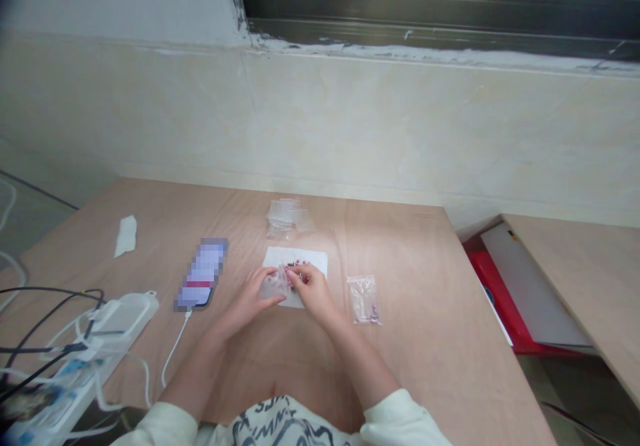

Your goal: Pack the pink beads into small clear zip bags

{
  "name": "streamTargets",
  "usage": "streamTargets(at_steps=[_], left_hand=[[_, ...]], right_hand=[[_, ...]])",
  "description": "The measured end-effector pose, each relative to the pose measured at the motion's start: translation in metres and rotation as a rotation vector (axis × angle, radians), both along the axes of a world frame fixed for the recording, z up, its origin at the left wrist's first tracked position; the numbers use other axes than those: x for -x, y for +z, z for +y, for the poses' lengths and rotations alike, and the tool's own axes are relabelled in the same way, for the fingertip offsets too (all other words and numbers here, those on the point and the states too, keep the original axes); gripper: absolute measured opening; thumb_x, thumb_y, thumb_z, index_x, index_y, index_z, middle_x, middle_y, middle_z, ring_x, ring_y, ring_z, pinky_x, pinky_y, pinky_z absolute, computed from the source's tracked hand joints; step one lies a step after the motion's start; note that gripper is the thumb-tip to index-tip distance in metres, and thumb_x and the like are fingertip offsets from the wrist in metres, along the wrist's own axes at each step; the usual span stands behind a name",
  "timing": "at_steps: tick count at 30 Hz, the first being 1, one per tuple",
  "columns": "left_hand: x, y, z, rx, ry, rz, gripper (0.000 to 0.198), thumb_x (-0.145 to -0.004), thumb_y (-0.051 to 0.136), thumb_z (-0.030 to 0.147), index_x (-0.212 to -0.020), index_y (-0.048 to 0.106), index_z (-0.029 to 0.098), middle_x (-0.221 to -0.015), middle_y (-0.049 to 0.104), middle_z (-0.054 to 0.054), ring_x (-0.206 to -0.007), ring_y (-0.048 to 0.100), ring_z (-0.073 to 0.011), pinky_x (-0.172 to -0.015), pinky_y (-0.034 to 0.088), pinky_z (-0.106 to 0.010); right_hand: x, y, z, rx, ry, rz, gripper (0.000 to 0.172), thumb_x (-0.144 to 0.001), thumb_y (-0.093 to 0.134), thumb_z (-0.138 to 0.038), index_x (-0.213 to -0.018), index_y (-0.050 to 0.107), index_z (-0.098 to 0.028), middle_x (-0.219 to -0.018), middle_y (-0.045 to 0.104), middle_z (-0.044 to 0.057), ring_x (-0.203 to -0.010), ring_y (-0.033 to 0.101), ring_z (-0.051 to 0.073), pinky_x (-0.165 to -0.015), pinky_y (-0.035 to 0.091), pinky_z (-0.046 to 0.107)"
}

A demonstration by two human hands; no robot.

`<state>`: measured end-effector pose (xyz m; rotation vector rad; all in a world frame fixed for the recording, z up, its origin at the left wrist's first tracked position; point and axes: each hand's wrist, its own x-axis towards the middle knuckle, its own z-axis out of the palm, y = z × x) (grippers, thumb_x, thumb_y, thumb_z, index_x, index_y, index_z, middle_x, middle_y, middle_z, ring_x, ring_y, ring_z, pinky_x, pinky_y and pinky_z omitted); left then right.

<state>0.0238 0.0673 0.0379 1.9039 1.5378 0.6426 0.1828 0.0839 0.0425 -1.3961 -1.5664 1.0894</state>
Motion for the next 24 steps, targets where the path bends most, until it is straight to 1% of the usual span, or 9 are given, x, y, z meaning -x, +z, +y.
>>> streamTargets(at_steps=[4,6,8,10,12,15,17,21,24], left_hand=[[0.003,0.005,-0.001,0.002,0.016,-0.009,0.047,-0.06,0.064,0.032,-0.101,0.046,0.02,-0.101,0.052,-0.006,-0.099,0.045,-0.0224,-0.086,0.035,-0.036],[0.003,0.007,-0.001,0.015,0.022,-0.008,0.046,-0.059,0.065,0.03,-0.101,0.047,0.02,-0.101,0.052,-0.005,-0.099,0.046,-0.0224,-0.086,0.035,-0.037],[0.001,0.009,-0.001,0.027,0.025,-0.012,0.046,-0.059,0.065,0.029,-0.1,0.047,0.02,-0.1,0.052,-0.005,-0.099,0.046,-0.0224,-0.086,0.035,-0.037],[-0.001,0.009,0.0,0.03,0.026,-0.016,0.045,-0.058,0.065,0.028,-0.099,0.048,0.02,-0.101,0.052,-0.006,-0.099,0.046,-0.0224,-0.086,0.035,-0.037],[-0.002,0.008,0.001,0.031,0.021,-0.006,0.045,-0.058,0.065,0.029,-0.099,0.048,0.02,-0.1,0.053,-0.006,-0.098,0.046,-0.0226,-0.085,0.035,-0.037],[-0.003,0.004,0.002,0.025,0.009,0.026,0.046,-0.058,0.065,0.031,-0.099,0.048,0.019,-0.099,0.053,-0.006,-0.098,0.047,-0.0228,-0.085,0.036,-0.036],[-0.002,0.001,0.003,0.016,0.012,0.043,0.046,-0.058,0.065,0.031,-0.099,0.048,0.018,-0.098,0.053,-0.007,-0.098,0.046,-0.0229,-0.085,0.035,-0.036],[0.0,0.002,0.003,0.01,0.021,0.056,0.046,-0.06,0.063,0.033,-0.1,0.047,0.016,-0.098,0.053,-0.008,-0.097,0.047,-0.0232,-0.085,0.035,-0.036],[0.001,0.006,0.002,0.022,0.018,0.066,0.046,-0.061,0.062,0.032,-0.1,0.047,0.016,-0.1,0.053,-0.008,-0.098,0.046,-0.0235,-0.085,0.035,-0.036]], right_hand=[[-0.015,-0.022,0.015,-0.047,-0.187,-0.185,0.014,-0.07,0.05,-0.022,-0.079,0.06,-0.015,-0.079,0.06,0.007,-0.074,0.052,0.018,-0.068,0.039,0.03],[-0.021,-0.033,0.021,-0.08,-0.183,-0.274,0.012,-0.068,0.052,-0.017,-0.077,0.059,-0.015,-0.079,0.058,0.008,-0.079,0.05,0.019,-0.073,0.038,0.031],[-0.023,-0.039,0.024,-0.079,-0.152,-0.307,0.01,-0.068,0.05,-0.014,-0.072,0.059,-0.015,-0.078,0.057,0.008,-0.079,0.05,0.019,-0.073,0.038,0.031],[-0.021,-0.037,0.023,-0.075,-0.158,-0.308,0.009,-0.069,0.05,-0.014,-0.067,0.058,-0.016,-0.075,0.057,0.007,-0.077,0.051,0.018,-0.072,0.038,0.03],[-0.016,-0.029,0.018,-0.089,-0.147,-0.266,0.008,-0.069,0.051,-0.016,-0.066,0.058,-0.017,-0.073,0.058,0.006,-0.074,0.051,0.017,-0.071,0.038,0.03],[-0.006,-0.013,0.007,-0.119,-0.023,-0.156,0.008,-0.071,0.052,-0.022,-0.071,0.06,-0.018,-0.073,0.059,0.004,-0.073,0.052,0.016,-0.068,0.039,0.028],[-0.003,-0.008,0.001,-0.126,0.006,-0.128,0.011,-0.072,0.052,-0.024,-0.076,0.06,-0.018,-0.077,0.059,0.005,-0.074,0.051,0.016,-0.068,0.039,0.027],[-0.008,-0.017,-0.008,-0.1,-0.146,-0.259,0.011,-0.071,0.051,-0.021,-0.079,0.056,-0.015,-0.081,0.057,0.008,-0.078,0.05,0.019,-0.07,0.038,0.031],[-0.014,-0.029,-0.013,-0.055,-0.106,-0.333,0.007,-0.07,0.05,-0.016,-0.074,0.055,-0.015,-0.078,0.056,0.009,-0.078,0.049,0.02,-0.07,0.038,0.032]])
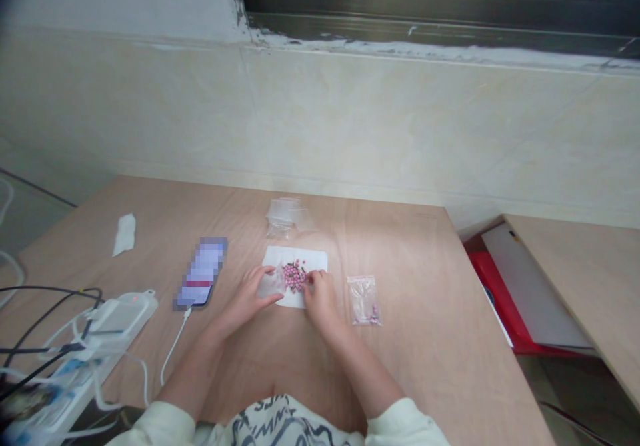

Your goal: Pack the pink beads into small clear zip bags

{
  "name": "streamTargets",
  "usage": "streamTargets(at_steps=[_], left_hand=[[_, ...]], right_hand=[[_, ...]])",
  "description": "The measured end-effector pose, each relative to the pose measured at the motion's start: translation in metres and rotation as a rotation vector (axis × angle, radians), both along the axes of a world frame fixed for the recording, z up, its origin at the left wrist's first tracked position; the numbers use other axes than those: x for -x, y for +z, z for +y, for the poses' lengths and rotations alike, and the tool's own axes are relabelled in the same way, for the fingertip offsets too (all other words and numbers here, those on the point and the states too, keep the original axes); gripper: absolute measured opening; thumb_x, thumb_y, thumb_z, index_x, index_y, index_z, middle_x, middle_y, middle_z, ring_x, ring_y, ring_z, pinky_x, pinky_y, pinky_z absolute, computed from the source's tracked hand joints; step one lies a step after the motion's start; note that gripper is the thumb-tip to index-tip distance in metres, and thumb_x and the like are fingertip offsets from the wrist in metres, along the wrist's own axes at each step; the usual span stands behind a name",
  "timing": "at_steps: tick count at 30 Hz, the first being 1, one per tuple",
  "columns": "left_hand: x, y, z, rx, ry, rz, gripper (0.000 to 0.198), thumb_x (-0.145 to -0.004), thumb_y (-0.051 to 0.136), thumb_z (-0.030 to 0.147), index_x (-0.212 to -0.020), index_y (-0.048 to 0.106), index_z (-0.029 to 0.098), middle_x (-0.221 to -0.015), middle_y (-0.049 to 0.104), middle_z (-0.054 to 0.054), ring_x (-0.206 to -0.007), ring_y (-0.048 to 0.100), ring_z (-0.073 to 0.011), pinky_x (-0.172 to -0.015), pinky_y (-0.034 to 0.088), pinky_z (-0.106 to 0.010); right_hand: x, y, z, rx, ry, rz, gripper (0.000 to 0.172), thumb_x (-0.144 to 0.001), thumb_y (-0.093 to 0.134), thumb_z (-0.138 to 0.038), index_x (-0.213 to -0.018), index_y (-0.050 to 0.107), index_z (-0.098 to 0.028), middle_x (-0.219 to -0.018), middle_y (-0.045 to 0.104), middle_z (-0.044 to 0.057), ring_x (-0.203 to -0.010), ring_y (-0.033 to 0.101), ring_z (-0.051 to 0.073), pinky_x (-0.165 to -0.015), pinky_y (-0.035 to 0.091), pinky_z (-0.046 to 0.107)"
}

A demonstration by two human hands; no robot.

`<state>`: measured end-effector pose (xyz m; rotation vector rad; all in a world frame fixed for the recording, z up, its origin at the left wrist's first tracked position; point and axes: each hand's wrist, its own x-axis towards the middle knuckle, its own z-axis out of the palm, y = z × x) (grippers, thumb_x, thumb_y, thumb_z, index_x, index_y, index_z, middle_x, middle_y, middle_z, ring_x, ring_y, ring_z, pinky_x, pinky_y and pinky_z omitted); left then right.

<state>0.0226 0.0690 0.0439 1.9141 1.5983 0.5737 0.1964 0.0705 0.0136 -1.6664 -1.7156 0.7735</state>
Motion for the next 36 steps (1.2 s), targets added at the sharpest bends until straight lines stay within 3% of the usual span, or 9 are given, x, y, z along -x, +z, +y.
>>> streamTargets(at_steps=[6,16,23,25,28,30,33,36], left_hand=[[0.0,0.002,-0.004,0.01,-0.015,0.013,0.046,-0.06,0.064,0.03,-0.101,0.046,0.018,-0.101,0.053,-0.007,-0.098,0.045,-0.023,-0.086,0.035,-0.036],[-0.003,-0.009,-0.013,-0.021,-0.034,0.03,0.048,-0.06,0.064,0.029,-0.102,0.046,0.015,-0.101,0.052,-0.009,-0.099,0.044,-0.0229,-0.086,0.034,-0.035],[0.007,-0.014,-0.016,-0.037,-0.036,0.009,0.047,-0.061,0.063,0.031,-0.103,0.046,0.016,-0.102,0.052,-0.007,-0.099,0.044,-0.023,-0.085,0.035,-0.036],[0.009,-0.015,-0.017,-0.045,-0.026,-0.008,0.048,-0.061,0.063,0.031,-0.103,0.046,0.016,-0.102,0.052,-0.007,-0.099,0.043,-0.0229,-0.086,0.034,-0.035],[0.011,-0.015,-0.018,-0.047,0.001,-0.019,0.049,-0.061,0.063,0.03,-0.104,0.046,0.016,-0.104,0.051,-0.008,-0.101,0.042,-0.0229,-0.087,0.033,-0.035],[0.013,-0.014,-0.017,-0.04,0.007,-0.013,0.049,-0.06,0.064,0.029,-0.103,0.046,0.016,-0.104,0.051,-0.008,-0.101,0.042,-0.0231,-0.088,0.033,-0.035],[0.015,-0.013,-0.016,-0.034,-0.007,0.002,0.048,-0.06,0.064,0.031,-0.103,0.046,0.016,-0.102,0.051,-0.007,-0.099,0.043,-0.0232,-0.087,0.033,-0.036],[0.016,-0.013,-0.014,-0.036,-0.02,0.008,0.048,-0.062,0.063,0.032,-0.103,0.045,0.018,-0.103,0.051,-0.006,-0.099,0.043,-0.0226,-0.086,0.033,-0.036]], right_hand=[[-0.002,-0.009,-0.004,0.014,0.021,-0.009,0.009,-0.071,0.047,-0.014,-0.069,0.056,-0.017,-0.075,0.056,0.008,-0.077,0.049,0.02,-0.069,0.038,0.031],[0.016,0.008,-0.012,-0.078,0.047,0.223,0.01,-0.074,0.048,-0.021,-0.076,0.057,-0.017,-0.076,0.059,0.004,-0.07,0.051,0.016,-0.062,0.039,0.027],[0.008,-0.001,-0.022,-0.053,-0.05,0.086,0.013,-0.074,0.045,-0.019,-0.082,0.054,-0.014,-0.079,0.056,0.008,-0.077,0.05,0.02,-0.071,0.039,0.033],[0.012,0.001,-0.04,-0.062,0.029,0.049,0.016,-0.074,0.047,-0.018,-0.088,0.053,-0.015,-0.085,0.053,0.008,-0.082,0.048,0.02,-0.074,0.039,0.034],[0.018,0.004,-0.074,-0.004,0.286,0.03,0.021,-0.073,0.049,-0.016,-0.094,0.051,-0.019,-0.09,0.05,0.007,-0.081,0.047,0.018,-0.071,0.04,0.031],[0.018,0.003,-0.095,0.027,0.398,-0.002,0.015,-0.074,0.048,-0.016,-0.088,0.052,-0.019,-0.086,0.05,0.006,-0.079,0.047,0.017,-0.068,0.04,0.03],[0.012,-0.003,-0.116,0.034,0.471,-0.057,0.006,-0.076,0.047,-0.016,-0.075,0.053,-0.019,-0.081,0.051,0.005,-0.077,0.046,0.017,-0.066,0.039,0.029],[0.005,-0.009,-0.124,0.034,0.502,-0.065,0.01,-0.077,0.046,-0.016,-0.07,0.052,-0.018,-0.076,0.052,0.004,-0.073,0.046,0.016,-0.063,0.039,0.028]])
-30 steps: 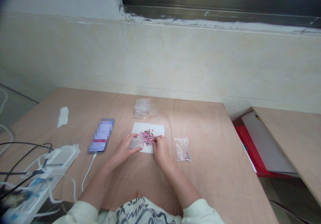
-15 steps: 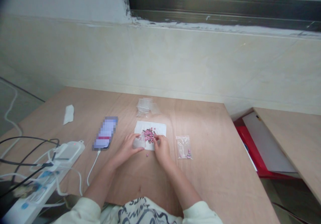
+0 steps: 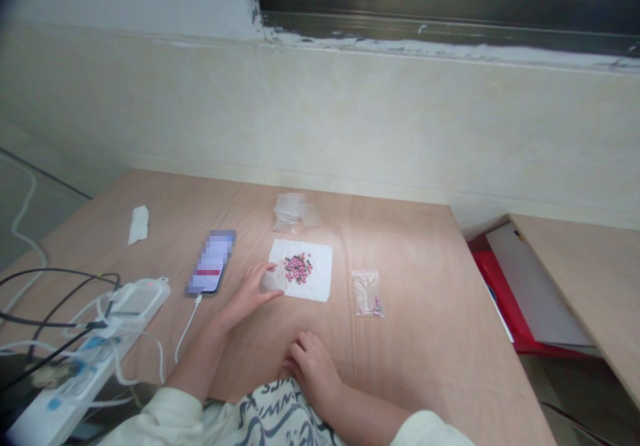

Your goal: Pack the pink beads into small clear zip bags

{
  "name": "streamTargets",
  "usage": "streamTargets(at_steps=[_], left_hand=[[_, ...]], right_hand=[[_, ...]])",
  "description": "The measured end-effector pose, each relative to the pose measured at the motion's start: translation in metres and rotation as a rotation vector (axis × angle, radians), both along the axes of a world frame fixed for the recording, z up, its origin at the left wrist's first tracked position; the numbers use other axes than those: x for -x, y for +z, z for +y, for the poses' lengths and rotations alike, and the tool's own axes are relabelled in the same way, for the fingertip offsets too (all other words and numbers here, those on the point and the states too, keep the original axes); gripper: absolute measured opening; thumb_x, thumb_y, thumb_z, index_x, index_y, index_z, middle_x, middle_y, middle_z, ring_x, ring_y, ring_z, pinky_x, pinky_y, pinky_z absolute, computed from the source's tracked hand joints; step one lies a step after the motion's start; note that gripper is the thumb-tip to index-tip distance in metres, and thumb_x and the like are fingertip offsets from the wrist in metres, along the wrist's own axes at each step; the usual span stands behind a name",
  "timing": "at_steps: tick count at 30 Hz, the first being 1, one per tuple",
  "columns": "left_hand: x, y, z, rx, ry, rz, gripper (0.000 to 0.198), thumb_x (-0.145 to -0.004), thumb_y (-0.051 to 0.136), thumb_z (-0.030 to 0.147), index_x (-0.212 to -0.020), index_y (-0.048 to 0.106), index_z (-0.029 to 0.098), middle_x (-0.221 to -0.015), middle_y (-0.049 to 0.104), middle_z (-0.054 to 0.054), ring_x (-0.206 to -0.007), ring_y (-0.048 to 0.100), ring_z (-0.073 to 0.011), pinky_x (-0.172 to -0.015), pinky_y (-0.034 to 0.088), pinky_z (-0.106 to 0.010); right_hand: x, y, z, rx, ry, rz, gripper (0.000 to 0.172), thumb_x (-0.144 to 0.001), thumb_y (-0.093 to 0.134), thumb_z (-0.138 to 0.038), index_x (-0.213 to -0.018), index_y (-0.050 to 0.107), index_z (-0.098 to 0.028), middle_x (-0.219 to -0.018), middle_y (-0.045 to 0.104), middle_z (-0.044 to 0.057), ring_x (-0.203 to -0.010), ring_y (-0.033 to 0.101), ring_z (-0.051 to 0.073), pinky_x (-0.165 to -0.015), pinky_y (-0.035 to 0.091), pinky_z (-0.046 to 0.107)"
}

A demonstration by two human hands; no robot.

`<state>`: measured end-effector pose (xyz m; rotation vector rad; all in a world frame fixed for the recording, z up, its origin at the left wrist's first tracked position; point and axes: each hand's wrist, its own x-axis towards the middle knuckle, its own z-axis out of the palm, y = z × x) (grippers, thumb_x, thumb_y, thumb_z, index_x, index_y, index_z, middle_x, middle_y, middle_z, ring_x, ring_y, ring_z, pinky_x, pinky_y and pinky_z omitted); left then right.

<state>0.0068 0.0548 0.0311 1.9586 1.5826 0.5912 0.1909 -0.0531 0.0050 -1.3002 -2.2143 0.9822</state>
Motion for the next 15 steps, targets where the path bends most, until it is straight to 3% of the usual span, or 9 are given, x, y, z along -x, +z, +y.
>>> streamTargets(at_steps=[4,10,15], left_hand=[[-0.002,0.001,0.002,0.012,-0.004,0.004,0.047,-0.062,0.063,0.031,-0.104,0.045,0.019,-0.103,0.051,-0.006,-0.1,0.043,-0.0226,-0.086,0.034,-0.036],[-0.017,0.008,0.009,0.014,-0.022,-0.027,0.046,-0.058,0.065,0.028,-0.1,0.048,0.02,-0.1,0.053,-0.005,-0.098,0.046,-0.0226,-0.084,0.036,-0.035],[-0.026,0.005,0.018,-0.017,-0.006,-0.022,0.042,-0.058,0.065,0.03,-0.095,0.05,0.017,-0.095,0.055,-0.006,-0.093,0.048,-0.0229,-0.081,0.037,-0.036]], right_hand=[[-0.004,0.004,0.017,0.03,-0.124,0.125,0.01,-0.078,0.046,-0.016,-0.07,0.053,-0.018,-0.076,0.053,0.003,-0.072,0.048,0.015,-0.064,0.04,0.026],[-0.001,0.03,0.093,-0.078,-0.501,0.285,0.009,-0.077,0.047,-0.021,-0.073,0.054,-0.017,-0.073,0.056,0.003,-0.067,0.049,0.015,-0.061,0.039,0.027],[0.012,0.033,0.119,-0.11,-0.489,0.313,0.007,-0.073,0.052,-0.02,-0.073,0.059,-0.018,-0.072,0.06,0.004,-0.069,0.05,0.016,-0.062,0.04,0.028]])
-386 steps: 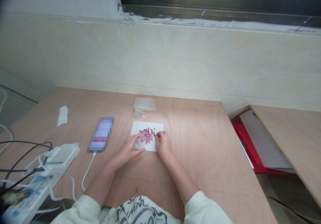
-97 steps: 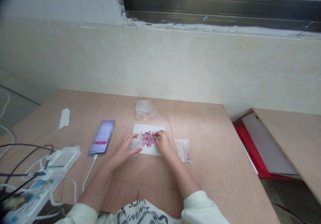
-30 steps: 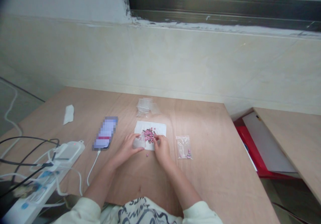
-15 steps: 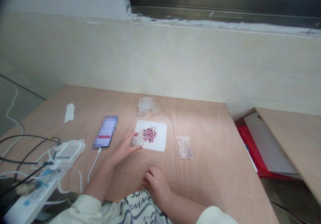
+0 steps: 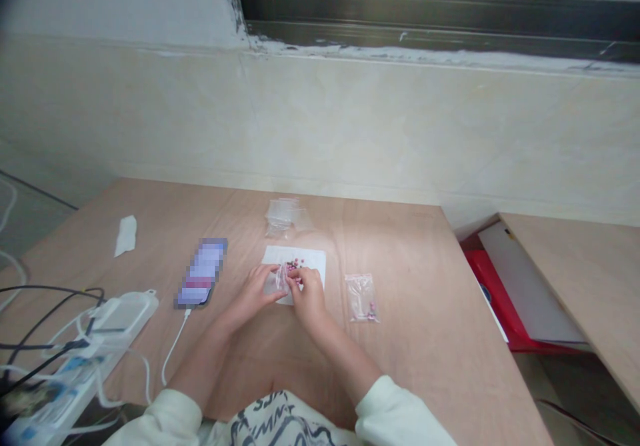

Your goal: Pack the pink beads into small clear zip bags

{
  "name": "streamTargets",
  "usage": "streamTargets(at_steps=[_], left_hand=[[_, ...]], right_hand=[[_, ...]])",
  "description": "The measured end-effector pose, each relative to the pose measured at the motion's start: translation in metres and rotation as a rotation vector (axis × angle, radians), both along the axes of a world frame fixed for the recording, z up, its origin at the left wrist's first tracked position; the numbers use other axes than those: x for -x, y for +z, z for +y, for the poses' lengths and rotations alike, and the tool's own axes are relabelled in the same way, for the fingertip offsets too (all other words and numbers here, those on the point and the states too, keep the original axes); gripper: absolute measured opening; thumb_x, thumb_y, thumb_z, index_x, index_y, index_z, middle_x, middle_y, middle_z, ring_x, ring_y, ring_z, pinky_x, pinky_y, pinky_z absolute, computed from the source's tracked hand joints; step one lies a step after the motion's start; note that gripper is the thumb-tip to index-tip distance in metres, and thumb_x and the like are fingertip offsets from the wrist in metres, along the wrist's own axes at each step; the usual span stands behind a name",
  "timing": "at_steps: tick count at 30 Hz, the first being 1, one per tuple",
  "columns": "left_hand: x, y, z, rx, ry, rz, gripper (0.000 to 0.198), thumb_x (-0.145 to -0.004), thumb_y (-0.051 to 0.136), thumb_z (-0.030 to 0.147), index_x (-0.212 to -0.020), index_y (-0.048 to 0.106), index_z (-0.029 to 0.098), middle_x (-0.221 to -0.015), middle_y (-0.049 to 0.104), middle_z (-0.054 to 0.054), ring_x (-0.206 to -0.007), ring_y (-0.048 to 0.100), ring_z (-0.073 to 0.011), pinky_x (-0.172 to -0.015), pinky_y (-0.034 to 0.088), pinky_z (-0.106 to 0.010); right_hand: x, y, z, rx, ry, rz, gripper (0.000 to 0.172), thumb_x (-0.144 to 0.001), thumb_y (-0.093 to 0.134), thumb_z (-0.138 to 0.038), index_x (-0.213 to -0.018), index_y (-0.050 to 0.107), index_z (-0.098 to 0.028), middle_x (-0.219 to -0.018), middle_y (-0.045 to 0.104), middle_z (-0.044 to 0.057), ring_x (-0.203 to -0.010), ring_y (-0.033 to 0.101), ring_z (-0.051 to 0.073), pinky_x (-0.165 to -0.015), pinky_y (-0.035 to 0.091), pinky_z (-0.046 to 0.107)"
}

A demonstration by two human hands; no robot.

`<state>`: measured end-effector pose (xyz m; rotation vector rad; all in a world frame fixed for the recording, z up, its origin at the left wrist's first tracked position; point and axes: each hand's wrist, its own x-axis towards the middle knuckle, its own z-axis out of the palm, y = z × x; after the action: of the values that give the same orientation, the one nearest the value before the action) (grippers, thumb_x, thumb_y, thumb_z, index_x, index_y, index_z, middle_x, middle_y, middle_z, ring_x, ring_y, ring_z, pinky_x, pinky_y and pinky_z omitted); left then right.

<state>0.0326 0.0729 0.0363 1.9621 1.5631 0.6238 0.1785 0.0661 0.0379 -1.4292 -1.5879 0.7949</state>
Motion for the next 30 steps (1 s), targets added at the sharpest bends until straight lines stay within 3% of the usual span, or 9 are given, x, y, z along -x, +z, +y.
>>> streamTargets(at_steps=[6,12,16,20,24,30], left_hand=[[0.0,-0.013,0.003,-0.037,-0.018,-0.025,0.04,-0.06,0.063,0.031,-0.096,0.05,0.019,-0.095,0.055,-0.006,-0.092,0.049,-0.0215,-0.081,0.038,-0.036],[-0.002,-0.017,0.005,-0.046,0.003,-0.042,0.04,-0.062,0.062,0.034,-0.096,0.048,0.019,-0.096,0.054,-0.006,-0.092,0.049,-0.0216,-0.08,0.038,-0.036],[-0.004,-0.013,0.005,-0.07,0.035,-0.08,0.04,-0.063,0.062,0.031,-0.097,0.046,0.017,-0.096,0.052,-0.007,-0.093,0.048,-0.0209,-0.081,0.038,-0.036],[-0.004,-0.006,0.002,-0.076,0.059,-0.147,0.044,-0.063,0.062,0.032,-0.099,0.043,0.017,-0.098,0.05,-0.007,-0.095,0.048,-0.0203,-0.084,0.037,-0.035],[0.001,0.004,-0.002,0.0,0.043,-0.243,0.044,-0.066,0.06,0.033,-0.103,0.041,0.019,-0.104,0.049,-0.006,-0.101,0.046,-0.0191,-0.088,0.035,-0.033],[0.007,0.011,-0.007,0.068,-0.014,-0.258,0.042,-0.067,0.059,0.031,-0.103,0.041,0.021,-0.104,0.049,-0.004,-0.101,0.046,-0.018,-0.088,0.035,-0.032]], right_hand=[[0.004,-0.005,-0.001,0.061,0.051,-0.002,0.009,-0.07,0.056,-0.019,-0.073,0.064,-0.02,-0.071,0.064,0.003,-0.07,0.05,0.017,-0.065,0.039,0.029],[-0.002,0.001,0.003,0.11,0.086,0.061,0.016,-0.074,0.051,-0.028,-0.08,0.064,-0.021,-0.078,0.063,0.003,-0.075,0.052,0.017,-0.067,0.04,0.03],[0.0,0.008,0.002,0.07,0.114,0.012,0.015,-0.068,0.058,-0.028,-0.08,0.063,-0.02,-0.086,0.058,0.006,-0.085,0.049,0.019,-0.074,0.039,0.032],[0.002,0.019,0.002,0.065,0.15,0.049,0.01,-0.072,0.054,-0.025,-0.071,0.062,-0.019,-0.088,0.058,0.006,-0.086,0.048,0.018,-0.067,0.04,0.029],[-0.001,0.03,0.001,0.051,0.229,0.068,0.016,-0.077,0.049,-0.026,-0.084,0.061,-0.02,-0.079,0.061,0.004,-0.075,0.049,0.016,-0.064,0.04,0.028],[-0.005,0.04,0.001,-0.031,0.339,-0.108,0.018,-0.078,0.048,-0.025,-0.09,0.062,-0.023,-0.081,0.061,0.004,-0.08,0.047,0.018,-0.072,0.037,0.032]])
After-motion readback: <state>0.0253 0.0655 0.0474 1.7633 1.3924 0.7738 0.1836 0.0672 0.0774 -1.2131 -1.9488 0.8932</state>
